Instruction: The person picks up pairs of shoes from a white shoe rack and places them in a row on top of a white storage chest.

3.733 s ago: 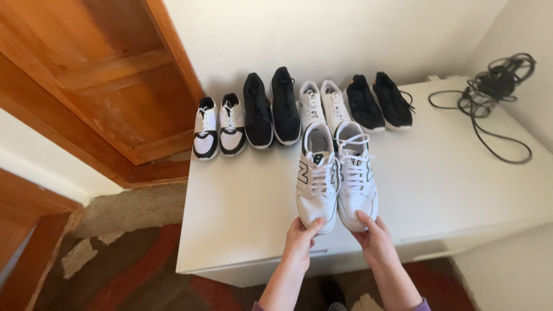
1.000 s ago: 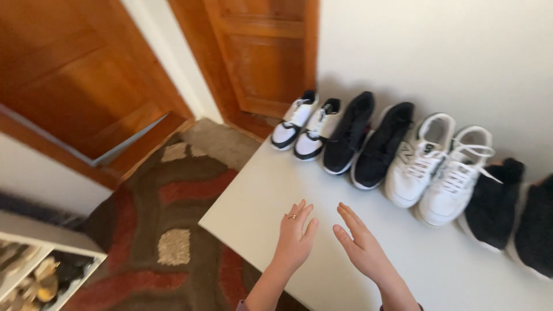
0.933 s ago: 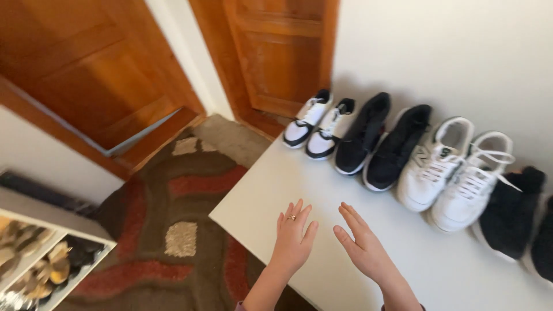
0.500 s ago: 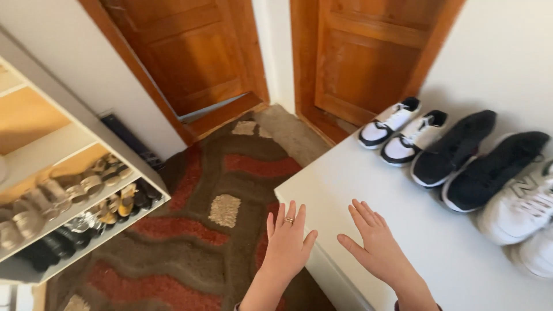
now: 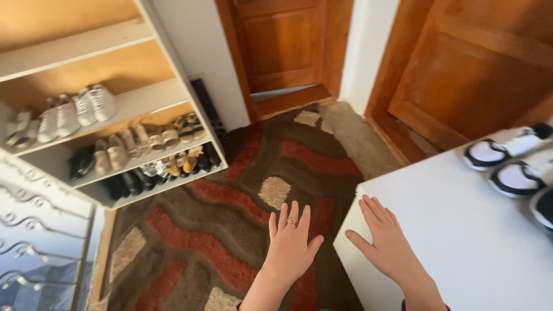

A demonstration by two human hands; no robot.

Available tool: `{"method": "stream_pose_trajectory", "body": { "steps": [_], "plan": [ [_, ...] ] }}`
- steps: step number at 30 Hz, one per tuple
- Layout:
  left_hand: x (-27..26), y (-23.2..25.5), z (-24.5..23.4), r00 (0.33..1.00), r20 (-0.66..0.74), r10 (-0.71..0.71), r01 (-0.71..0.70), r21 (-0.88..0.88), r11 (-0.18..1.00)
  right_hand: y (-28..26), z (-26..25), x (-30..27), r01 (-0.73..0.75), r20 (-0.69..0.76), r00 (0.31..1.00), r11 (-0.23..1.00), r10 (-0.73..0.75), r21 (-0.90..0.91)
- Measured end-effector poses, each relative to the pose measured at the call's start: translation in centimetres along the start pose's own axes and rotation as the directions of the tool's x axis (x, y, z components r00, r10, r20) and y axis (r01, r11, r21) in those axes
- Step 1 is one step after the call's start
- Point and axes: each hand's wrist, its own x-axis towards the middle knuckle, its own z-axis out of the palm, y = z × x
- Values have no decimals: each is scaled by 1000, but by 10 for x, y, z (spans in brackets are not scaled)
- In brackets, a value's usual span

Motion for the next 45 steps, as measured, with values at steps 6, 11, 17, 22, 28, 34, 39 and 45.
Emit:
{"method": "stream_pose_trajectory", "body": {
  "steps": [6, 11, 17, 22, 28, 34, 39, 45],
  "plan": [
    [-33, -71, -38, 992, -4, -126, 126, -20, 992, -63, 46, 35, 94, 25, 995, 995, -94, -20],
    [-65, -128, -56, 974, -110, -197, 197, -13, 980, -122, 69, 59, 85, 148, 985, 996, -88, 30],
    [-111, -168, -91, 916, -63, -396, 391, -88, 916, -174, 98, 83, 161, 203, 965, 986, -166, 43],
    [-145, -194, -93, 866, -138, -480, 460, -157, 874, -207, 117, 102, 202, 286, 937, 979, -199, 20],
    [-169, -217, -98, 794, -114, -597, 566, -219, 795, -232, 147, 135, 395, 299, 873, 918, -385, 28],
    [-173, -248, -121, 735, -175, -655, 600, -280, 749, -280, 167, 174, 366, 385, 845, 926, -371, 90],
    [-150, -291, -142, 688, -179, -703, 637, -314, 704, -321, 192, 229, 394, 443, 810, 916, -384, 73],
    [-101, -371, -166, 642, -275, -716, 649, -303, 698, -365, 235, 323, 496, 413, 764, 861, -496, 116]
  ]
}}
